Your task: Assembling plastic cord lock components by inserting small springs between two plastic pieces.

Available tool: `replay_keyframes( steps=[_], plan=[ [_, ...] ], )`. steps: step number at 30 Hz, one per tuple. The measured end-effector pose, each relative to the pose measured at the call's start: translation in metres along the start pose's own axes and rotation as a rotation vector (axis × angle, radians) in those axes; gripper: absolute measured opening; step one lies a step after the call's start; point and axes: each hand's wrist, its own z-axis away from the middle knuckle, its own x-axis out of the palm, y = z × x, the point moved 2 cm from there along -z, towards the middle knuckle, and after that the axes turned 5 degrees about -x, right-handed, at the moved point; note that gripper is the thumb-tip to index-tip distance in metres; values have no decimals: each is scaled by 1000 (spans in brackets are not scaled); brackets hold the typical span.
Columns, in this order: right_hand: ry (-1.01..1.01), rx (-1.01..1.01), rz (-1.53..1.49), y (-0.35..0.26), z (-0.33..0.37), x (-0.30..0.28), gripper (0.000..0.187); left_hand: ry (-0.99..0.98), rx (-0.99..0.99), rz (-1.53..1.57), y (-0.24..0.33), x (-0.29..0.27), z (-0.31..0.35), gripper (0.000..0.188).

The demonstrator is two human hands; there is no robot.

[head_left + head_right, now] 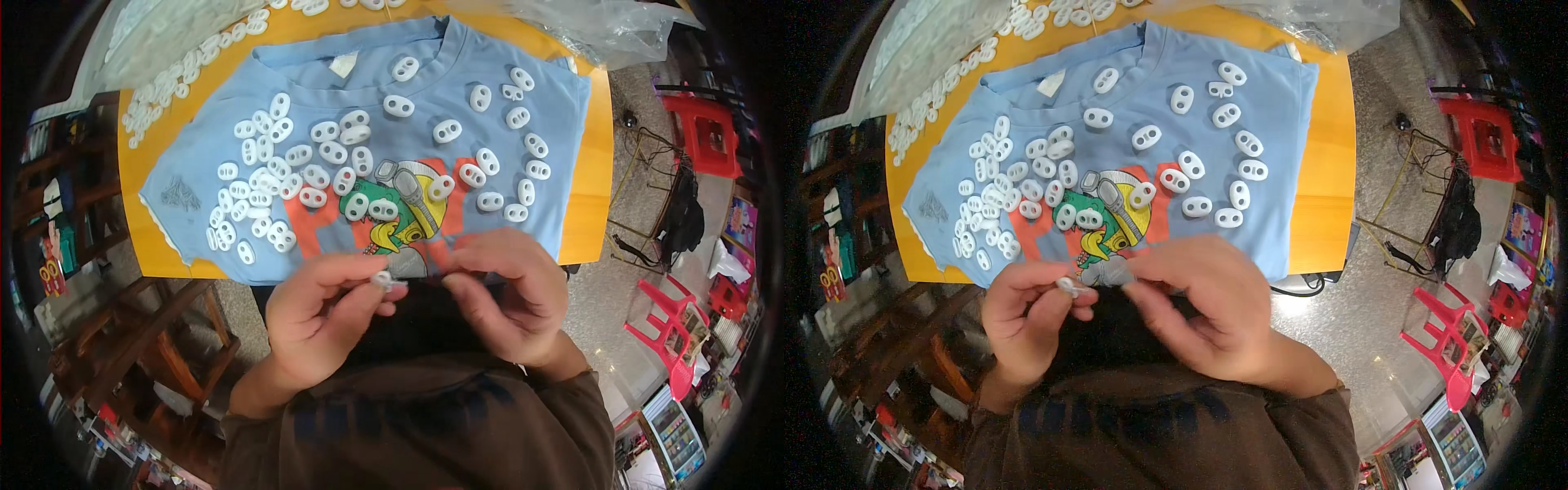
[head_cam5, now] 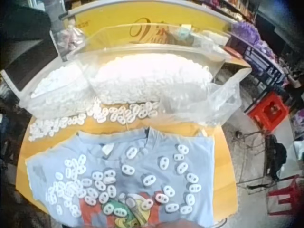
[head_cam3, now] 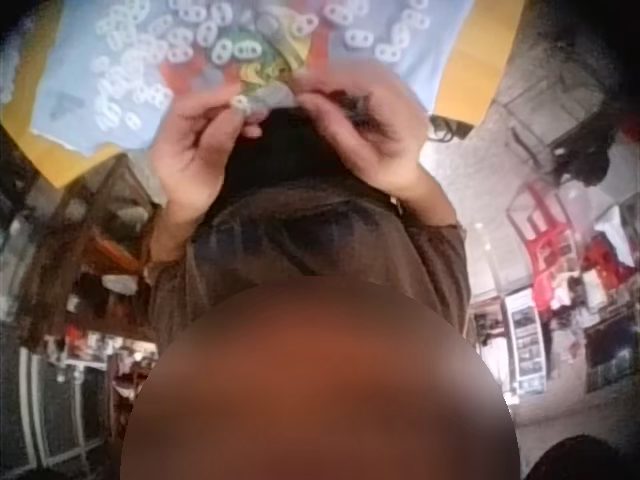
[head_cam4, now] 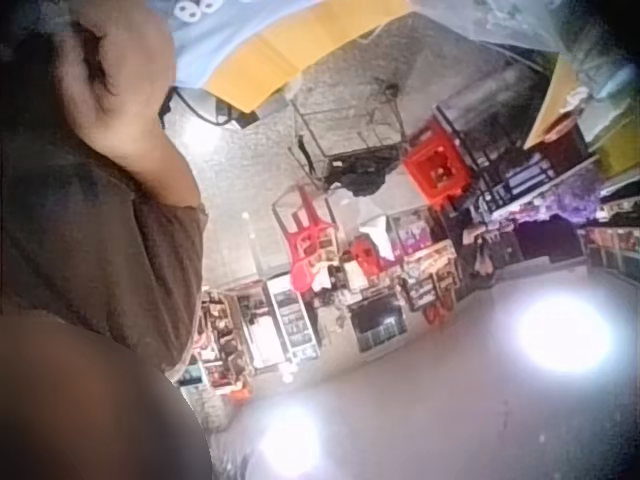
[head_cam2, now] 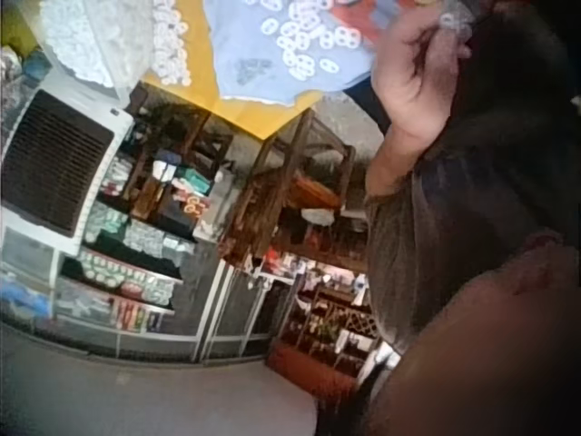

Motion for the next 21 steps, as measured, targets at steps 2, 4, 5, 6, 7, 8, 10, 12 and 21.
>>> replay_keyframes(
  steps=[2,4,5,6,7,8,10,12,21],
  plan=[
    [13,-100,145,2,-4,-7,29,20,25,27,-3,-8,2,21],
    [3,-141,301,4,-7,-10,31,67,39,80,-5,-16,6,20],
    [-7,-179,459,3,-9,-12,33,63,42,87,-5,-18,7,20],
    [-8,-181,468,2,-14,-12,33,70,42,91,-6,-21,8,20],
    [-71,-222,580,1,-20,-10,35,77,42,95,-6,-23,8,20],
    [-135,-263,688,1,-26,-8,38,75,47,100,-6,-23,8,20],
    [-180,-278,767,6,-33,-3,37,61,57,143,-4,-23,8,19],
    [-281,-259,878,9,-41,2,32,64,60,147,-2,-23,10,18],
    [-325,-267,805,4,-39,1,29,86,99,179,-1,-31,12,18]
  ],
)
